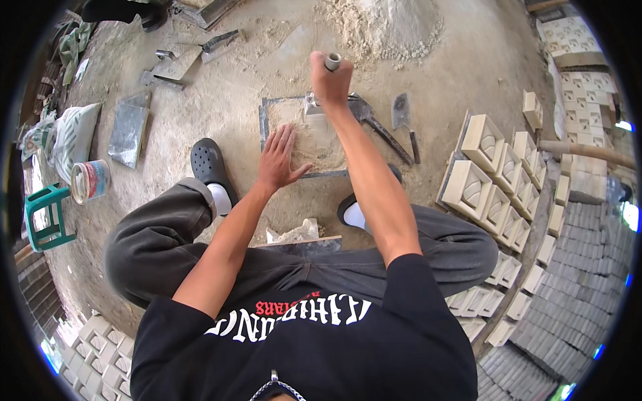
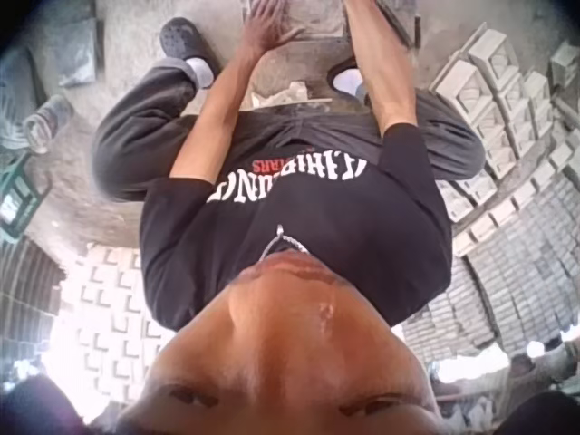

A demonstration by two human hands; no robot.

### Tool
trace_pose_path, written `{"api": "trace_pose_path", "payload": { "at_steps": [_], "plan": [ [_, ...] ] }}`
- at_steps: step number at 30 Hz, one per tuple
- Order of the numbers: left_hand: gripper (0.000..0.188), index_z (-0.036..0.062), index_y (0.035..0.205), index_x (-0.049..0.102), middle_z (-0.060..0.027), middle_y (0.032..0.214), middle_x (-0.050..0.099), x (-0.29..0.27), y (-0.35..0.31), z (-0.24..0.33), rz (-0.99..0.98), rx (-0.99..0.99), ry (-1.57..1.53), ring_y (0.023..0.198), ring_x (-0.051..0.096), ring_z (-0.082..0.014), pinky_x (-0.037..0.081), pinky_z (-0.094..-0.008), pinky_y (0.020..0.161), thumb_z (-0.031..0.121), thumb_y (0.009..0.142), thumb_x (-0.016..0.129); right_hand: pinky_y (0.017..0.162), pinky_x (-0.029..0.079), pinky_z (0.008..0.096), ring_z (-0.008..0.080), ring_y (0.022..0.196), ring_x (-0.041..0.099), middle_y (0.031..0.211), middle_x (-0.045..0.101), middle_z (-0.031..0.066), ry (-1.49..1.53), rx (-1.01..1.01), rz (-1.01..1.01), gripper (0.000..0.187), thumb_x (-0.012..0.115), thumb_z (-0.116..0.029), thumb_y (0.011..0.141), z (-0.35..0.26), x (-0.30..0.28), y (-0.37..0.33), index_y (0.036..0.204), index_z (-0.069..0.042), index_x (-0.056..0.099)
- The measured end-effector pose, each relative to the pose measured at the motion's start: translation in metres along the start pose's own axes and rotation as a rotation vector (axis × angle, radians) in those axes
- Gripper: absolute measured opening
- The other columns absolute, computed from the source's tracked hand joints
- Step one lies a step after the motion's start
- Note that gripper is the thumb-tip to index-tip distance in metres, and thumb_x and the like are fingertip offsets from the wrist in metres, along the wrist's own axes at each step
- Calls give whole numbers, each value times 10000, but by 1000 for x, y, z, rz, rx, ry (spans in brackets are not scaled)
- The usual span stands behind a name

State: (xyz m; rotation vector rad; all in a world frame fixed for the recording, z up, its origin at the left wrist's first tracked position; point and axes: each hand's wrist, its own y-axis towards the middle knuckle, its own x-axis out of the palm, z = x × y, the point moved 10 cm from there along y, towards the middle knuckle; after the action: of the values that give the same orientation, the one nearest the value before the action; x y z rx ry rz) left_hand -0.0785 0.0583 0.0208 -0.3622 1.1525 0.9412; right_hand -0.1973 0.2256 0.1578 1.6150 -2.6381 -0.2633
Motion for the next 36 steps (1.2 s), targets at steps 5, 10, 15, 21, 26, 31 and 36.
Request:
{"api": "trace_pose_path", "payload": {
  "at_steps": [5, 10, 15, 21, 26, 31, 36],
  "plan": [
    [947, -68, 1418, 376, -196, 1522, 335, 13, -26, 47, -72, -15, -107, 1447, 262, -319, 184, -441, 1196, 615, 811, 626, 417, 306, 272, 56, 437, 416, 499, 460, -39, -82, -86, 65, 378, 585, -174, 888, 29, -24, -54, 540, -71, 481],
    [974, -68, 1440, 332, -204, 1527, 316, 8, -20, 9, -22, -44, -69, 1451, 245, -328, 167, -459, 1198, 613, 809, 628, 437, 266, 296, 35, 497, 362, 504, 372, -66, 15, 20, 87, 378, 563, -138, 871, 3, -2, -29, 554, -31, 387],
    [1000, -71, 1456, 290, -211, 1544, 277, 6, 1, 9, 7, -53, -46, 1459, 218, -334, 140, -469, 1201, 615, 811, 626, 429, 259, 277, 38, 474, 371, 500, 396, -65, 9, -29, 62, 390, 569, -142, 873, 23, -6, -25, 536, -44, 399],
    [1068, -75, 1479, 219, -235, 1554, 238, 3, -12, -5, 25, -114, -47, 1457, 210, -356, 133, -469, 1201, 641, 799, 624, 451, 258, 299, 44, 506, 343, 521, 364, -56, 171, 78, 113, 386, 568, -156, 869, 10, -3, -41, 558, -46, 368],
    [1100, -81, 1483, 189, -248, 1553, 225, 2, -13, -6, 76, -128, -116, 1455, 206, -373, 139, -470, 1200, 639, 788, 645, 445, 265, 302, 44, 497, 360, 509, 377, -50, 48, 68, 74, 379, 562, -147, 870, 22, 5, -32, 548, -44, 390],
    [1099, -88, 1481, 182, -260, 1543, 237, 2, -10, 1, 64, -114, -92, 1454, 213, -368, 149, -466, 1198, 632, 793, 647, 442, 263, 308, 40, 499, 359, 499, 379, -39, -67, -166, 63, 376, 574, -153, 861, 12, 17, -34, 556, -23, 396],
    [1104, -92, 1480, 178, -263, 1537, 246, -2, -14, -3, 85, -115, -100, 1453, 218, -365, 152, -466, 1197, 637, 793, 644, 448, 276, 315, 53, 501, 370, 501, 387, -46, 117, 69, 78, 381, 583, -170, 857, 11, 25, -17, 557, -19, 403]
  ]
}}
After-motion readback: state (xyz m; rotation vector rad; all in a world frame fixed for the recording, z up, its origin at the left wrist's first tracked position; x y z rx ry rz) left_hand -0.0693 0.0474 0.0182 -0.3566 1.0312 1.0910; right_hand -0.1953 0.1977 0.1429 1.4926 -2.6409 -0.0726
